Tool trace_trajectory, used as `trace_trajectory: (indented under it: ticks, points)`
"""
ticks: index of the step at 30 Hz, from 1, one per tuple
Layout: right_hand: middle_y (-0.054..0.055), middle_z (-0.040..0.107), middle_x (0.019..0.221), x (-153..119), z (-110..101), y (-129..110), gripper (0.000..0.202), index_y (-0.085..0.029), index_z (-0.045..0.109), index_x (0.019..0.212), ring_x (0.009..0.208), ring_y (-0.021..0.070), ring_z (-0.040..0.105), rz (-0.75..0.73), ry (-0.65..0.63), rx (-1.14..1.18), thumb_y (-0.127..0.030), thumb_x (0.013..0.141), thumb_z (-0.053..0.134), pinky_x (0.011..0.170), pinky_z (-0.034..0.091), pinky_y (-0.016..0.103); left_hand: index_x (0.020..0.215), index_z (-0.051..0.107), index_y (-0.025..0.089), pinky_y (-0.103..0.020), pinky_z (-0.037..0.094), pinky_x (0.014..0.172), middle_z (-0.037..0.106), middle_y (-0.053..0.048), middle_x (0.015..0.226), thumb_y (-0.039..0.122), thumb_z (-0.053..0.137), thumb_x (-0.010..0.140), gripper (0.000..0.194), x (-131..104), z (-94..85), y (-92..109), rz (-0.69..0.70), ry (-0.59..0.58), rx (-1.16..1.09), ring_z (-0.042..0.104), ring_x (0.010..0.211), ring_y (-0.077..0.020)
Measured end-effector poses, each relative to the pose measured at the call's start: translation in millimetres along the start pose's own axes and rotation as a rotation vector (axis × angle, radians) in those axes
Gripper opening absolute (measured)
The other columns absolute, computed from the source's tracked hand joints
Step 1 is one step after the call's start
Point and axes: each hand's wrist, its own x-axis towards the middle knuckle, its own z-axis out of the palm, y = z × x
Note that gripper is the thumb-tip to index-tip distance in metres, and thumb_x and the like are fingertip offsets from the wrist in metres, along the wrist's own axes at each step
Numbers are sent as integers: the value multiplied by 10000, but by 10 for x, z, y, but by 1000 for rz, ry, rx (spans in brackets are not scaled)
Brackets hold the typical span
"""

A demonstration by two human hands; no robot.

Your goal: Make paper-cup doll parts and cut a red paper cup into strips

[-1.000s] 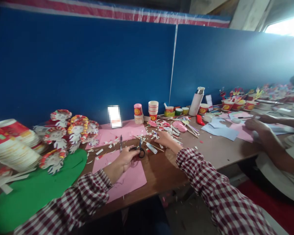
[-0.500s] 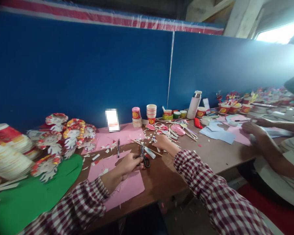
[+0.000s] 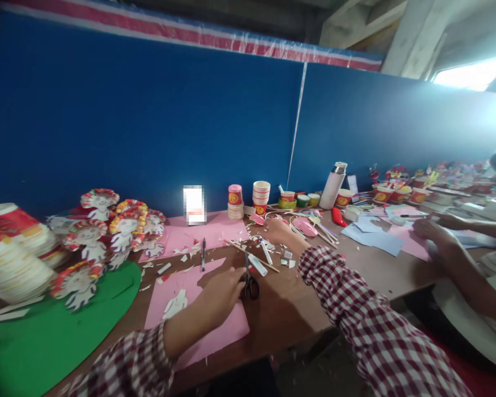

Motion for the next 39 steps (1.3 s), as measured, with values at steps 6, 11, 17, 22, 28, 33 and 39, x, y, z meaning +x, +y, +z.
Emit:
trace_trajectory:
  ticks: [6, 11, 17, 22, 28, 33, 39]
  points:
    - [78, 687, 844, 457, -97, -218, 337, -149, 631, 1017, 720, 178, 613, -44, 116, 15, -400, 801, 568, 566, 356, 227, 1148, 529, 169, -330, 527, 818, 632, -120, 1155, 179, 485, 862, 289, -350, 153, -197, 383, 345, 176, 624, 1010, -213]
    - [100, 668, 1034, 995, -113, -424, 450, -127, 536, 1199, 852, 175, 625, 31, 234, 162, -348, 808, 573, 657, 415, 228, 1165, 511, 153, -300, 518, 810, 653, -107, 1072, 90, 536, 810, 362, -425, 108, -360, 509, 503, 88, 603, 980, -180]
    - [162, 609, 1181, 1416, -9, -651, 579, -96, 457, 1278, 967, 233, 616, 111, 281, 181, -419, 811, 566, 718, 454, 277, 1110, 519, 147, -294, 495, 690, 655, -96, 961, 90, 518, 809, 307, -416, 62, -386, 506, 472, 27, 590, 838, -172]
    - [197, 594, 1179, 1571, 110, -764, 630, -76, 424, 1293, 1044, 286, 588, 122, 299, 181, -452, 809, 571, 778, 448, 321, 1056, 519, 140, -292, 478, 638, 645, -89, 915, 132, 495, 828, 229, -422, 15, -398, 499, 437, 81, 571, 777, -174]
    - [185, 604, 1165, 1679, 187, -735, 578, -98, 433, 1286, 1012, 269, 595, 110, 337, 192, -381, 802, 575, 763, 448, 306, 1057, 511, 143, -297, 478, 651, 637, -84, 920, 153, 463, 849, 214, -412, -6, -399, 477, 393, 82, 562, 780, -174]
    - [188, 581, 1206, 1657, 72, -694, 602, -99, 414, 1302, 1030, 258, 580, 94, 409, 219, -418, 807, 537, 788, 448, 311, 1083, 513, 147, -306, 482, 669, 637, -92, 944, 160, 458, 851, 240, -399, 29, -425, 453, 369, 54, 573, 815, -188]
    - [163, 581, 1181, 1529, -123, -690, 588, -109, 449, 1271, 1036, 254, 557, 99, 569, 294, -436, 789, 526, 854, 437, 338, 1063, 538, 165, -312, 490, 714, 632, -93, 929, 145, 482, 837, 234, -370, 32, -453, 392, 468, -21, 578, 850, -187]
